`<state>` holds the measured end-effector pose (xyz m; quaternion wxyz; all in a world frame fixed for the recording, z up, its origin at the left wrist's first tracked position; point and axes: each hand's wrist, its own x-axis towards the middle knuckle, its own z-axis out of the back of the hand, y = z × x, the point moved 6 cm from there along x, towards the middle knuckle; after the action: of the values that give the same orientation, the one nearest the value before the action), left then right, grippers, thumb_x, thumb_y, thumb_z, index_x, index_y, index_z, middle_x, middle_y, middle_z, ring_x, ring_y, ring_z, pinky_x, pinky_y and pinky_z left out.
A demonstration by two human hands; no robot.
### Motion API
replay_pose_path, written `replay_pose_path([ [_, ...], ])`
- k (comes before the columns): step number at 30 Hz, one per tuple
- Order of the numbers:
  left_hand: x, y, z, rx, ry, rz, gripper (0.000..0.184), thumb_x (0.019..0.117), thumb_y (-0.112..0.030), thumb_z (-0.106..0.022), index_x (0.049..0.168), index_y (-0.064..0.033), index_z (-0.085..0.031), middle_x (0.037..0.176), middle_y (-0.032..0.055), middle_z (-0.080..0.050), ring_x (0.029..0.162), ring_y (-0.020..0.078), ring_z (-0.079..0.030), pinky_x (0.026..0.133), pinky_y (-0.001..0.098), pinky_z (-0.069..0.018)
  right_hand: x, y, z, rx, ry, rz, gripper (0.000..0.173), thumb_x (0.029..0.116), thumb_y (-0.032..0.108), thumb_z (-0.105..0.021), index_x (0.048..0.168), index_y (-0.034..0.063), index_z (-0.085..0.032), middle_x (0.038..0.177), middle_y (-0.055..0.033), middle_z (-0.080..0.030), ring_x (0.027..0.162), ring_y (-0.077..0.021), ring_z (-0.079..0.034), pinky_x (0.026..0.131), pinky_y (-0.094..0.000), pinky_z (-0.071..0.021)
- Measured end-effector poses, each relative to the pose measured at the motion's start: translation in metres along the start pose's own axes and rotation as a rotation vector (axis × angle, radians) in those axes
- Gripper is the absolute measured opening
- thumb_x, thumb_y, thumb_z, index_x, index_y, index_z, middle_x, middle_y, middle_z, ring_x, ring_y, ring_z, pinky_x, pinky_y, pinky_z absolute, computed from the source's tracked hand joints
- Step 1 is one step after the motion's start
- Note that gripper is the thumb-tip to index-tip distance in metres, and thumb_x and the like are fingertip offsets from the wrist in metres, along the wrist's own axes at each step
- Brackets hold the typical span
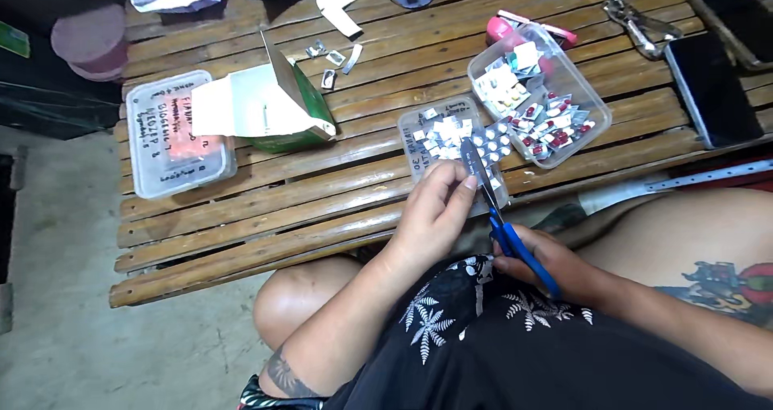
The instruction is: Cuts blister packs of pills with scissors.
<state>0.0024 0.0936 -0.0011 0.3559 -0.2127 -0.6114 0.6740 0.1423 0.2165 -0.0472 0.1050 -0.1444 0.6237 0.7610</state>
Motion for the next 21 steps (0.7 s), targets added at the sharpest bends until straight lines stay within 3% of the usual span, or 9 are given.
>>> replay_pose_path([
  [12,-0.0019,0.0006,-0.0058,-0.088,-0.027,0.031,0.015,0.1059,-0.011,-0.045,0.098,-0.0043,-0.056,0.089,0.0061,-0.064,0.078,0.0134,-0.069,0.069,0.0326,-0.0627,-0.0005,0.0000,0.0004,-0.010,-0.024,0.008,0.026,0.0958,0.042,-0.065,0.092,0.0170,-0.059,0.071,0.0131,-0.051,0.063,0.0071,-0.048,0.057,-0.0117,-0.0394],
  [21,-0.0017,0.0054,-0.0060,-0.190,-0.054,0.140,0.013,0.1060,-0.009,-0.045,0.099,-0.0045,-0.056,0.092,0.0066,-0.068,0.081,0.0139,-0.072,0.075,0.0334,-0.0639,0.0027,-0.0019,0.0022,-0.022,-0.039,0.001,0.028,0.0967,0.042,-0.065,0.086,0.0175,-0.058,0.067,0.0120,-0.050,0.058,0.0050,-0.047,0.054,-0.0141,-0.0380],
])
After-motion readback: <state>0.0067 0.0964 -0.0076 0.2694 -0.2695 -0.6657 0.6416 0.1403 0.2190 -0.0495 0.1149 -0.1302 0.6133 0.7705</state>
